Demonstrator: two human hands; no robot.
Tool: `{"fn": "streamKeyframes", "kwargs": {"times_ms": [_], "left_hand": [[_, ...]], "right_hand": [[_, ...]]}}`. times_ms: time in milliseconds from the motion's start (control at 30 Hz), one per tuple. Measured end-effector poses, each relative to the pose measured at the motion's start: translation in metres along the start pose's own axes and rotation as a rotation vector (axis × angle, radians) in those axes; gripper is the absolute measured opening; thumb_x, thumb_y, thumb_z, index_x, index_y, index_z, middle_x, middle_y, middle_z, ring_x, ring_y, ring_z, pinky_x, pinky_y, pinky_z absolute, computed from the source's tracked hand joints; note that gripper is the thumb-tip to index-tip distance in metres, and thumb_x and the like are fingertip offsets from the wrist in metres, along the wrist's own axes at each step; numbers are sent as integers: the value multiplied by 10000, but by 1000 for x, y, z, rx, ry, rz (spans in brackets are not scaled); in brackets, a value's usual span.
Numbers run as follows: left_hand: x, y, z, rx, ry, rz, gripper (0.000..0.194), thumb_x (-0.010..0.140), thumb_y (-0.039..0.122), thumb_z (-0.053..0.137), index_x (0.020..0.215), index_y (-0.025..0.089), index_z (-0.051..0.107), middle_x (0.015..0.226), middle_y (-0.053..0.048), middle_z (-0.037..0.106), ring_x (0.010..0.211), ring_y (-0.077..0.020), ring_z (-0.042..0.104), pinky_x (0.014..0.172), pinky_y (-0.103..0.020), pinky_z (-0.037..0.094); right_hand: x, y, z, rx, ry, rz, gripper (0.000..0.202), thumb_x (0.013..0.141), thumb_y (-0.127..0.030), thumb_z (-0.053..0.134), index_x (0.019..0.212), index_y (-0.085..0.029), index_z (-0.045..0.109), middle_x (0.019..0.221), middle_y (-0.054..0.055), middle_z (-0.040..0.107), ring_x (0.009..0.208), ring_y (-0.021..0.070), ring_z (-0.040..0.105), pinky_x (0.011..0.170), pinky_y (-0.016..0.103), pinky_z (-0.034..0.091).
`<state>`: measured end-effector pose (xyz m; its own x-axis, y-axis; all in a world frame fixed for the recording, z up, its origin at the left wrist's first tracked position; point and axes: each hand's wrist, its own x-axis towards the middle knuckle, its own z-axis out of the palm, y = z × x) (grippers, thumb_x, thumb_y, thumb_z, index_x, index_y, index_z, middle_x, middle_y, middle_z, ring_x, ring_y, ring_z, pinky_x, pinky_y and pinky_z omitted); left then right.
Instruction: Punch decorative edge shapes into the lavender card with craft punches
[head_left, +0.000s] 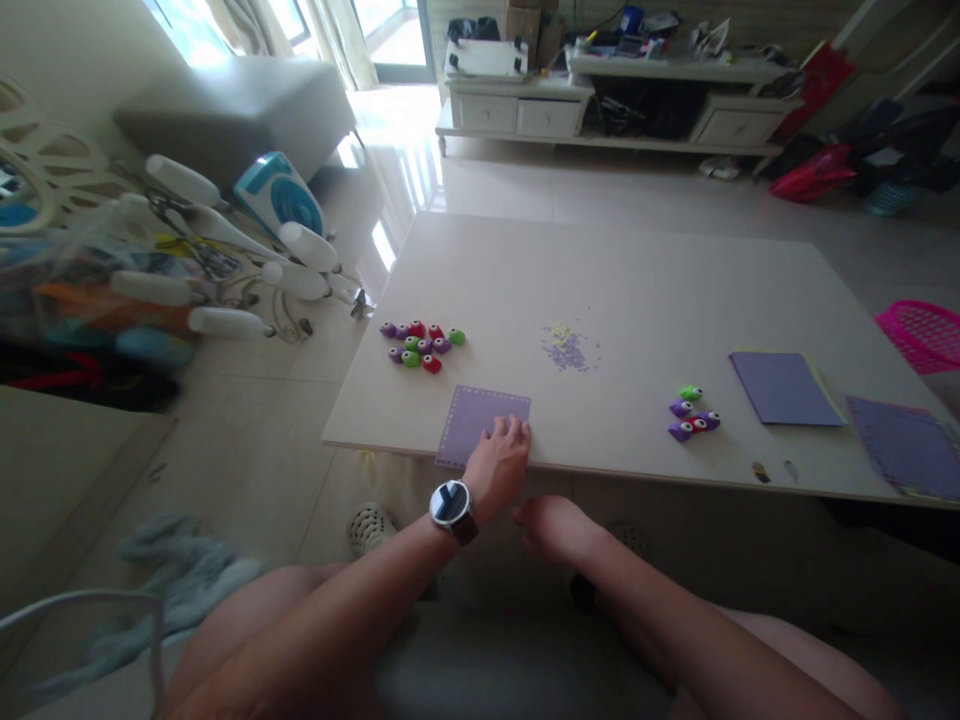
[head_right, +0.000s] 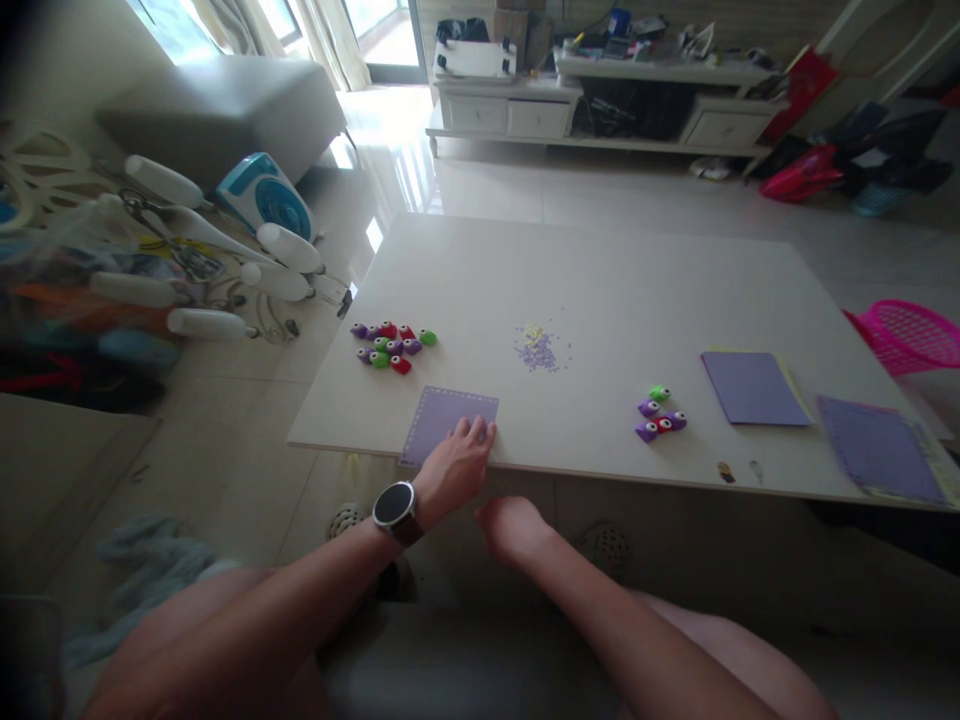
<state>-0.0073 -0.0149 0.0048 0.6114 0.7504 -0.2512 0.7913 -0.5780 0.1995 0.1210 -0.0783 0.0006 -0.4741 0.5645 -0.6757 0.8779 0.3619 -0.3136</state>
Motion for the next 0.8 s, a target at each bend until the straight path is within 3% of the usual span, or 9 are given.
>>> {"fn": "streamKeyframes", "kwargs": {"times_ms": [333,800], "left_hand": [[0,1,0,28,4,-8,636,930,84,509,1560,58,429,1550,-268,472,1347,-364,507,1028,-511,581],[-1,1,-3,40,-17,-9,648,935,85,508,1574,35,409,1571,-263,462,1358,-372,505,1048,-514,579]], "right_hand": [[-1,0,-1,57,-14,29,288,942,-200,631,1178,-142,787,1155,179,794,1072,335,752,941,377,571],[3,4,5,64,-11,28,295,943,-212,635,1190,-147,783,1128,171,790,1013,308,740,922,373,560]]}}
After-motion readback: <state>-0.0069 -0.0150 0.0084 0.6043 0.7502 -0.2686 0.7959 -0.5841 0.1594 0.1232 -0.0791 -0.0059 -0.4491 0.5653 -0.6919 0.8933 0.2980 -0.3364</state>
